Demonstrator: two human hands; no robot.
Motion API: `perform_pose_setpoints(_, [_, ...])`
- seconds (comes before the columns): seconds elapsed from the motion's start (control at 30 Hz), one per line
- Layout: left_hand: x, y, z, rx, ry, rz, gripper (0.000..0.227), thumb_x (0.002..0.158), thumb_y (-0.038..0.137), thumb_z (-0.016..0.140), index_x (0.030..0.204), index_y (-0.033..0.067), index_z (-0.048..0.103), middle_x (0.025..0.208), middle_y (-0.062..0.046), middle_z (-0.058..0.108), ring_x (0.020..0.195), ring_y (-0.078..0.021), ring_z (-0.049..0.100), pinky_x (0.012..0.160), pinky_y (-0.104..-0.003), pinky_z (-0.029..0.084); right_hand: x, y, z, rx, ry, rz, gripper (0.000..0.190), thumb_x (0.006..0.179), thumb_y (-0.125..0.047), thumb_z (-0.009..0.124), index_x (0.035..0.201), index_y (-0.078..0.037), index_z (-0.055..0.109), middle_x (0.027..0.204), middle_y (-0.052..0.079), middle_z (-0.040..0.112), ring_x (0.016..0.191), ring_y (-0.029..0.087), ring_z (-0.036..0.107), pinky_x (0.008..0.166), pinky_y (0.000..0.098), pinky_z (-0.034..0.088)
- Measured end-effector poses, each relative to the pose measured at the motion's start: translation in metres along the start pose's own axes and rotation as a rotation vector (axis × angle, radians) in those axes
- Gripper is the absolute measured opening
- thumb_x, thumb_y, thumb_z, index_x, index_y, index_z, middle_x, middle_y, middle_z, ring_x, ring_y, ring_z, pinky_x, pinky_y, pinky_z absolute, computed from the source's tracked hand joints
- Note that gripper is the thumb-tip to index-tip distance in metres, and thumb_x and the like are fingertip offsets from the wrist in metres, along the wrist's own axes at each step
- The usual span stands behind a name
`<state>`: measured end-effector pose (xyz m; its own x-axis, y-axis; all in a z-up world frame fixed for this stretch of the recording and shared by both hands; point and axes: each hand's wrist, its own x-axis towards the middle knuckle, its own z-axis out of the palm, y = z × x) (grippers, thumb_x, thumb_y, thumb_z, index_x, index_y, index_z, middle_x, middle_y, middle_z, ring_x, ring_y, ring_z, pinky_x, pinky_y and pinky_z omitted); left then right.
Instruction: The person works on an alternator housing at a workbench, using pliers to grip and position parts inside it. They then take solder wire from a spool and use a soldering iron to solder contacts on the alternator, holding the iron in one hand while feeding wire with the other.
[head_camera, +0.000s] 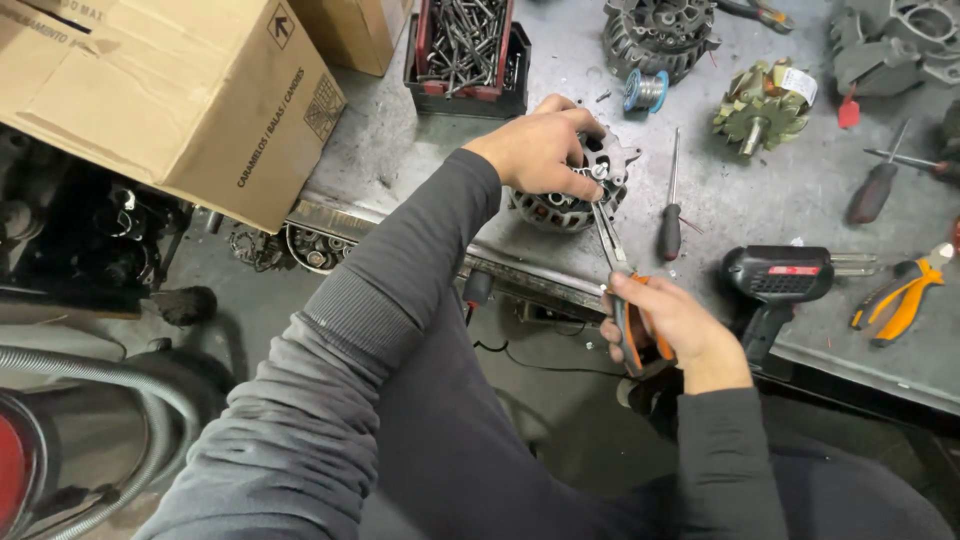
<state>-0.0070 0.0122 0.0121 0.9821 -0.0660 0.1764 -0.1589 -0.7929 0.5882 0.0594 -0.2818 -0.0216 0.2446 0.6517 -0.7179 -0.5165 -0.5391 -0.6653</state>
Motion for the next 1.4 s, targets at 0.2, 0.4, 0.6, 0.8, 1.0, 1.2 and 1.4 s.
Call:
perform_pose_setpoints(0.2, [-0.002, 0.003, -0.002, 0.019, 0.014, 0.003, 0.052, 0.078, 0.052, 0.079, 0.081, 0.0009, 0.081, 0.138, -0.01, 0.063, 0.132, -0.0356, 0.045, 0.105, -0.04, 0.046, -0.007, 0.004, 0.02, -0.008, 0.049, -0.034, 0.04, 0.094, -0.043, 0.064, 0.092, -0.003, 0.063, 0.069, 0.013, 0.066, 0.055, 0.026, 0.065, 0.048, 0.0398, 0.054])
perform_pose_setpoints(0.4, [-0.005, 0.002, 0.0, 0.005, 0.033, -0.036, 0.053, 0.082, 0.054, 0.072, 0.082, 0.0019, 0.082, 0.137, -0.006, 0.065, 0.134, -0.0318, 0.047, 0.105, -0.039, 0.048, -0.02, -0.012, 0.007, -0.097, -0.004, 0.047, 0.035, 0.094, -0.039, 0.059, 0.102, -0.006, 0.065, 0.08, 0.017, 0.075, 0.062, 0.03, 0.074, 0.051, 0.0387, 0.055])
perform_pose_setpoints(0.6, [-0.005, 0.006, -0.003, 0.022, 0.015, -0.032, 0.054, 0.076, 0.054, 0.075, 0.081, 0.0005, 0.081, 0.138, -0.006, 0.063, 0.135, -0.0316, 0.045, 0.1, -0.039, 0.049, -0.039, -0.041, -0.025, -0.464, 0.029, 0.152, 0.038, 0.095, -0.038, 0.061, 0.099, -0.001, 0.072, 0.082, 0.014, 0.08, 0.064, 0.024, 0.074, 0.051, 0.0335, 0.049])
perform_pose_setpoints(0.8, [-0.006, 0.004, -0.001, 0.047, 0.031, -0.029, 0.05, 0.074, 0.051, 0.076, 0.079, 0.0008, 0.081, 0.138, -0.006, 0.064, 0.134, -0.0319, 0.045, 0.098, -0.04, 0.051, -0.052, -0.064, -0.05, -0.798, 0.112, 0.108, 0.044, 0.097, -0.041, 0.065, 0.091, 0.001, 0.074, 0.061, 0.012, 0.067, 0.054, 0.021, 0.067, 0.049, 0.0325, 0.044])
perform_pose_setpoints(1.0, [-0.006, 0.006, 0.0, 0.036, 0.049, 0.002, 0.05, 0.074, 0.051, 0.077, 0.078, 0.0014, 0.081, 0.136, -0.008, 0.064, 0.131, -0.0332, 0.047, 0.1, -0.039, 0.05, -0.061, -0.059, -0.061, -0.875, 0.169, 0.007, 0.038, 0.096, -0.041, 0.065, 0.089, -0.005, 0.077, 0.057, 0.009, 0.066, 0.047, 0.016, 0.056, 0.044, 0.0319, 0.038])
perform_pose_setpoints(1.2, [-0.005, 0.015, -0.007, 0.039, 0.043, -0.016, 0.051, 0.076, 0.052, 0.076, 0.08, 0.002, 0.082, 0.137, -0.008, 0.064, 0.132, -0.0336, 0.048, 0.103, -0.038, 0.049, -0.055, -0.049, -0.067, -0.731, 0.254, -0.072, 0.039, 0.098, -0.042, 0.064, 0.09, -0.005, 0.073, 0.058, 0.01, 0.065, 0.046, 0.016, 0.05, 0.043, 0.0314, 0.032])
perform_pose_setpoints(1.4, [-0.006, 0.014, -0.005, 0.003, 0.037, -0.051, 0.052, 0.071, 0.052, 0.077, 0.078, 0.0005, 0.081, 0.136, -0.007, 0.064, 0.132, -0.0318, 0.047, 0.101, -0.037, 0.048, -0.043, -0.034, -0.052, -0.549, 0.107, 0.008, 0.036, 0.097, -0.039, 0.062, 0.106, -0.004, 0.069, 0.08, 0.01, 0.077, 0.059, 0.019, 0.068, 0.048, 0.0297, 0.041])
